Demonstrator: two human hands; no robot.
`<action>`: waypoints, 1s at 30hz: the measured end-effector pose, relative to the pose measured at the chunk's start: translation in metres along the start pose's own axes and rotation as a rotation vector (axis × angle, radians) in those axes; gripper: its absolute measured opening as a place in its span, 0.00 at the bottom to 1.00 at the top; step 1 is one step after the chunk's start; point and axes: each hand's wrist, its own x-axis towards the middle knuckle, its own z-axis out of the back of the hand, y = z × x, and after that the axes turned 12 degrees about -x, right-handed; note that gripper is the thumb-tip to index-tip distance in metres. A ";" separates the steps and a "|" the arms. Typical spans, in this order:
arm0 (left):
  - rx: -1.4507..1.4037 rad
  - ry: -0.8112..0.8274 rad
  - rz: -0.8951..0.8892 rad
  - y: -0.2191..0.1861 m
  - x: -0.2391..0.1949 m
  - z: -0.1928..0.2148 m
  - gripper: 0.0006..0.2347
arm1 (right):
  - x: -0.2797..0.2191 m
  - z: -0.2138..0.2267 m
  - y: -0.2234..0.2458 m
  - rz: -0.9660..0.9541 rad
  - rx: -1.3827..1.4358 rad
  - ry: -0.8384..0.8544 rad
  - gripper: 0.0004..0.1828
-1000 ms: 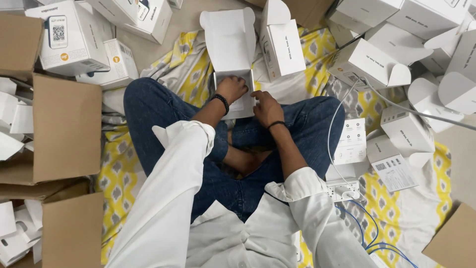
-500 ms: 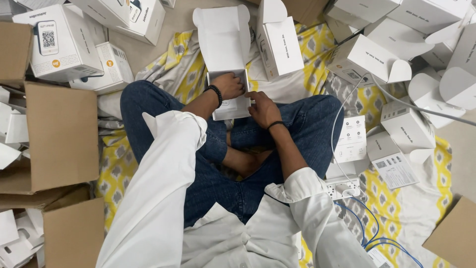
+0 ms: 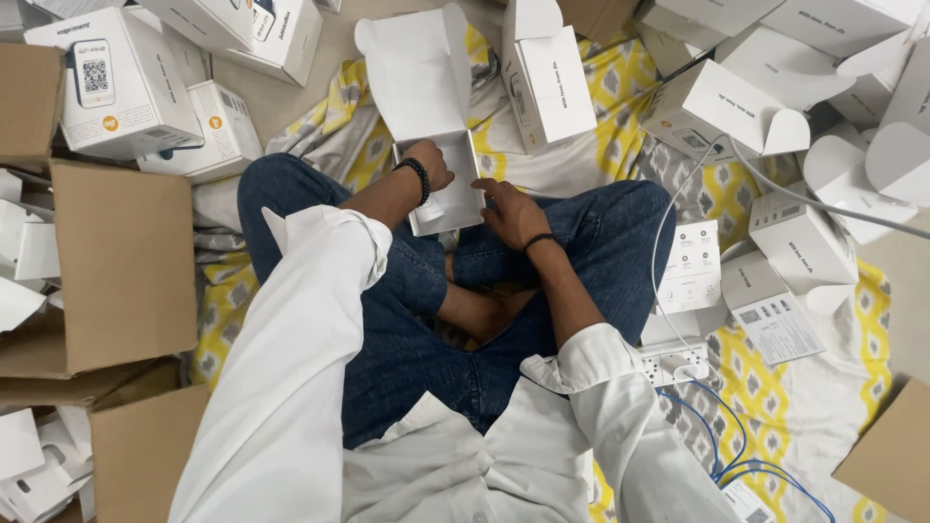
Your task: The person organizes and checks documents inside small cardboard product boxes on the floor.
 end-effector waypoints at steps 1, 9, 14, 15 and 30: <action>-0.015 0.002 0.012 -0.001 0.000 -0.001 0.13 | 0.000 -0.001 0.001 0.021 -0.006 0.005 0.27; 0.113 0.127 0.033 -0.012 -0.047 0.050 0.15 | -0.002 0.001 0.004 -0.001 -0.019 0.044 0.29; -0.130 -0.252 0.035 0.007 -0.068 0.030 0.08 | 0.007 -0.015 -0.017 0.036 0.087 0.006 0.29; -0.134 -0.248 0.039 0.003 -0.093 0.041 0.08 | 0.006 -0.016 -0.018 0.040 0.089 0.011 0.29; -2.249 -0.898 0.170 -0.050 -0.180 0.035 0.13 | 0.015 -0.003 0.019 -0.185 1.107 -0.002 0.10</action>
